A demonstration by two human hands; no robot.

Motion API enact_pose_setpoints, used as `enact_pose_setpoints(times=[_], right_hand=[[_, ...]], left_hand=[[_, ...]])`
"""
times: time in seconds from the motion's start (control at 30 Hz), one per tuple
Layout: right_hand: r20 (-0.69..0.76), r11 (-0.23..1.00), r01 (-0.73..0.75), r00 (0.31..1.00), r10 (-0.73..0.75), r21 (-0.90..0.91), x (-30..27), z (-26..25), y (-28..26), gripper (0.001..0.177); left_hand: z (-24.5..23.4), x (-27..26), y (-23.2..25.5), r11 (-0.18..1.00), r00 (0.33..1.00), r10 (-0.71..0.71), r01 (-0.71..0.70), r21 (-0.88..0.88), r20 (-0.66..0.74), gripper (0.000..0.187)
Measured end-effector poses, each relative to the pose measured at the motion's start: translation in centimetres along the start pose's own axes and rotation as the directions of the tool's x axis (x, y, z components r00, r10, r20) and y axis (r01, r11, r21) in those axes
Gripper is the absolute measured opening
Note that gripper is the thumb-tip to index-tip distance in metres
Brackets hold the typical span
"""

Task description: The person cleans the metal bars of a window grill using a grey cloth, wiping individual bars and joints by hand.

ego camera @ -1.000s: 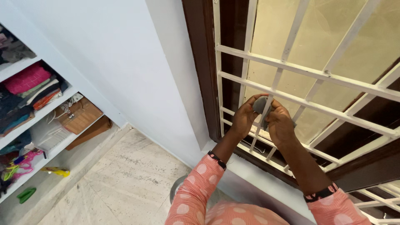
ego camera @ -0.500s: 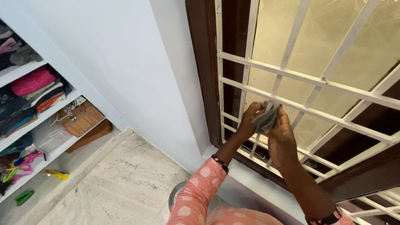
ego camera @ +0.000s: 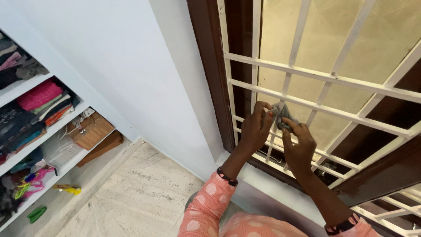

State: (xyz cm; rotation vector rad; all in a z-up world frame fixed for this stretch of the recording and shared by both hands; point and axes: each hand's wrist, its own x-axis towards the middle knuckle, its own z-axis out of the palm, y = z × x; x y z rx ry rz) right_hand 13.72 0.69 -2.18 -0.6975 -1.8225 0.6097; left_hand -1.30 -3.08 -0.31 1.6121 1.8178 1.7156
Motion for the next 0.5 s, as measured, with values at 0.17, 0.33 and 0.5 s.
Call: enact_pose_setpoints(times=[0.17,0.33,0.5], right_hand=[[-0.013,0.992,0.040,0.999,-0.042,-0.116,-1.8,-1.0,0.8,0.023],[0.118,1.000,0.006,0.993,-0.005,-0.002,-7.5,-0.4,2.4,0.029],[0.134,0.979,-0.202,0.971,0.199,0.011,-10.9,-0.9,5.4,0.031]], left_hand=[[-0.9,-0.9,-1.5,0.995,0.994,-0.066,0.059,0.080,0.089,0.049],[-0.1,-2.4,-3.3,0.939,0.950,-0.249,0.190,0.286,0.190,0.040],[1.1,-2.6,-4.8,0.933,0.962,-0.198,0.126,0.337,0.187,0.037]])
